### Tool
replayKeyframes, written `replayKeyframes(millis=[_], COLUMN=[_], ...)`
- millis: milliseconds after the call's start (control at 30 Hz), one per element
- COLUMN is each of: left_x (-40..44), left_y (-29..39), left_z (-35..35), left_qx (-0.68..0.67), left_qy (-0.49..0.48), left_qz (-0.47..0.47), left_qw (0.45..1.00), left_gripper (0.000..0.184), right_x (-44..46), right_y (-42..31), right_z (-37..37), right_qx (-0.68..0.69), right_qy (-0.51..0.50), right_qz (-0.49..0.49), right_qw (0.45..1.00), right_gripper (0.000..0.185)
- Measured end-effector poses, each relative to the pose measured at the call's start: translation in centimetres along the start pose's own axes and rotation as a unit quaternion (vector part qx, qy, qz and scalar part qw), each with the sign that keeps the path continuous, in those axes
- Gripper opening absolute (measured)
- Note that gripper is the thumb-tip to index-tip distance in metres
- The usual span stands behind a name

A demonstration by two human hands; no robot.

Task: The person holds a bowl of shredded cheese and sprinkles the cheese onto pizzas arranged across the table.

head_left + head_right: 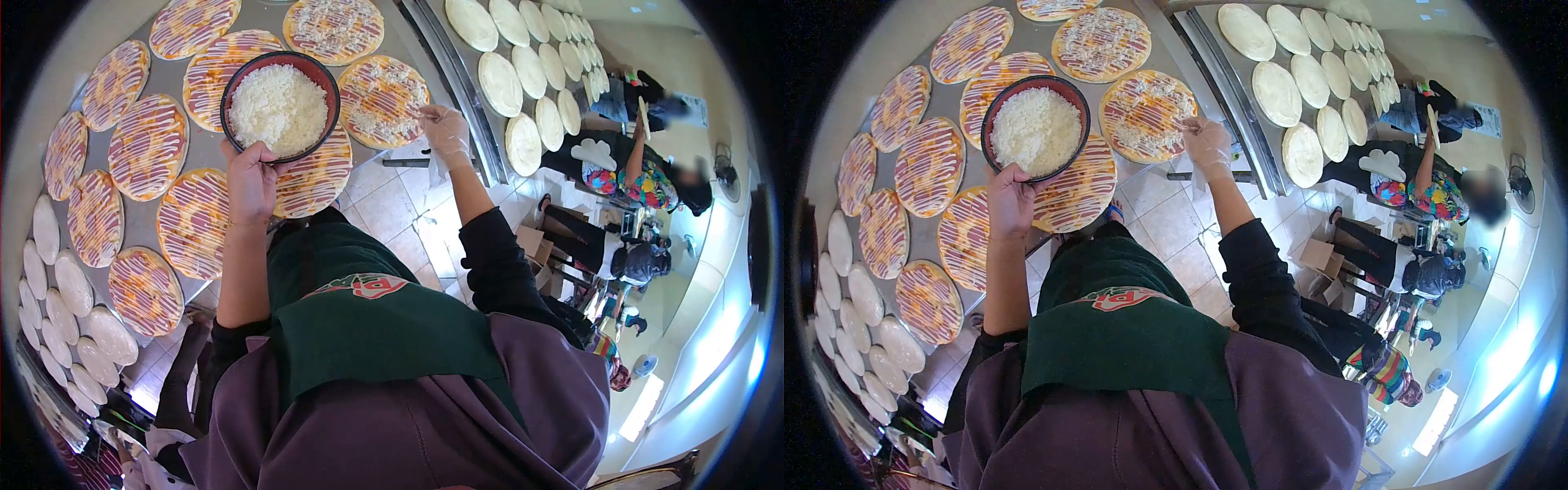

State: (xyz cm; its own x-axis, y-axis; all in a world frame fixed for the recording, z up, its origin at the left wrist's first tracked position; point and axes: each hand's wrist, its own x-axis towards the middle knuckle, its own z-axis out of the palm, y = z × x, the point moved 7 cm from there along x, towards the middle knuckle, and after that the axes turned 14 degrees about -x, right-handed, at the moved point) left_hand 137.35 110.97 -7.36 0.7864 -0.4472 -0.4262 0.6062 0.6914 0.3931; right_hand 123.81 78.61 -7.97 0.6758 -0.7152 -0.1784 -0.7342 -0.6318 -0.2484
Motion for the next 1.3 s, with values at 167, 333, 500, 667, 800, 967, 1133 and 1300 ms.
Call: replayKeyframes(millis=[167, 333, 500, 667, 800, 967, 1133, 1300], left_x=[0.3, 0.4, 1.7, 2.2, 2.6, 2.5, 2.9, 3.4], left_y=[-0.7, -2.0, -4.4, -6.9, -9.0, -10.7, -10.6, -10.3], left_z=[-0.3, 1.0, 0.8, 2.5, 3.6, 5.1, 4.9, 5.2], left_qx=[0.033, 0.039, 0.079, 0.102, 0.141, 0.153, 0.137, 0.139], left_qy=[0.032, 0.038, 0.047, 0.05, 0.042, 0.0, 0.041, 0.059], left_qz=[0.001, -0.001, -0.018, -0.05, -0.095, -0.158, -0.121, -0.096], left_qw=[0.999, 0.999, 0.996, 0.992, 0.984, 0.976, 0.982, 0.984], left_gripper=[0.045, 0.05, 0.057, 0.05, 0.052, 0.065, 0.061, 0.059], right_x=[1.4, 1.7, 2.2, 0.5, -1.3, -4.5, -3.0, -2.4], right_y=[0.3, -3.0, -5.5, -9.5, -13.9, -16.1, -13.7, -13.8], right_z=[1.5, 0.3, -1.9, -5.0, -5.8, -4.4, -1.8, -2.7], right_qx=[0.06, 0.019, -0.004, 0.157, 0.055, -0.059, -0.108, -0.049], right_qy=[-0.026, -0.056, -0.028, -0.03, -0.033, 0.005, -0.049, 0.01], right_qz=[-0.03, -0.09, -0.117, -0.184, -0.351, -0.497, -0.466, -0.391], right_qw=[0.997, 0.994, 0.993, 0.97, 0.934, 0.866, 0.877, 0.919], right_gripper=[0.028, 0.03, 0.026, 0.025, 0.032, 0.038, 0.033, 0.031])
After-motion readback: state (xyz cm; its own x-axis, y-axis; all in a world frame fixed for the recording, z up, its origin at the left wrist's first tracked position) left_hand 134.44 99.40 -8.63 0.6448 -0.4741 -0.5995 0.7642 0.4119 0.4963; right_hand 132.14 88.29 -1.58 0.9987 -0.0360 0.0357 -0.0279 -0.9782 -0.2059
